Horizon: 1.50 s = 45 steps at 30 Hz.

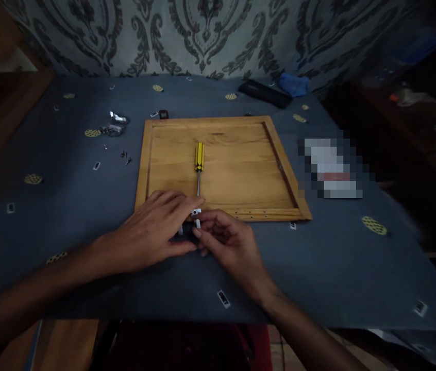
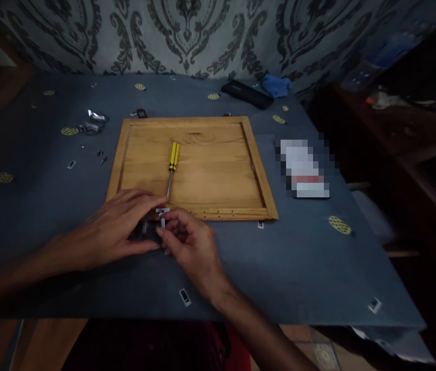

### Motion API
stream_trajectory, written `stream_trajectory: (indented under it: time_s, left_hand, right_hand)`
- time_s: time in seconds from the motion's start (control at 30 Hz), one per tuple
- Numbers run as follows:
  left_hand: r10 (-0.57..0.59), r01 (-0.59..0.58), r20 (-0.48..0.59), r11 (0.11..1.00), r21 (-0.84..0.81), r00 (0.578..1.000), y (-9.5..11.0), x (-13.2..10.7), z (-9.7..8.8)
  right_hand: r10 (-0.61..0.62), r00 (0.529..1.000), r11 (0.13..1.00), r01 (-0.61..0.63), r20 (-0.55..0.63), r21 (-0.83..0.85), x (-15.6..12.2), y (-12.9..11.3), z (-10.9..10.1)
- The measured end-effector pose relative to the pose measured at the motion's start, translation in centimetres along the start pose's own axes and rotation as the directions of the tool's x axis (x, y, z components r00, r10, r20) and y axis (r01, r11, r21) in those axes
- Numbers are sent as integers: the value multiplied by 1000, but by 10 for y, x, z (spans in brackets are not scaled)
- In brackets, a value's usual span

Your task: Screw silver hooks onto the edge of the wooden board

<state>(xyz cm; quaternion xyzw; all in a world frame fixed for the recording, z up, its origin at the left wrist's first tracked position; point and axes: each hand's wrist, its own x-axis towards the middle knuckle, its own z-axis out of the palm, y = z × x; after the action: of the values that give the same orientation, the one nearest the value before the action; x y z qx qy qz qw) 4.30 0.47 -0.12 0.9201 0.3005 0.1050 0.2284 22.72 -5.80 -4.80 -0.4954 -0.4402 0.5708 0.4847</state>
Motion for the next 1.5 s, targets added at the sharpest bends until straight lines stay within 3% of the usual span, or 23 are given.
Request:
stream_trajectory:
  time_s: [0.87, 1.5]
  left_hand:
    - [83, -77, -36, 985, 157, 996, 4, -3, 2]
    - [5, 5, -66, 989, 148, 998, 7, -2, 6]
  right_hand:
    - [-40, 999, 999, 41, 35, -31, 4, 7, -3]
    - [-83, 996, 995, 86, 41, -58, 1, 4, -8]
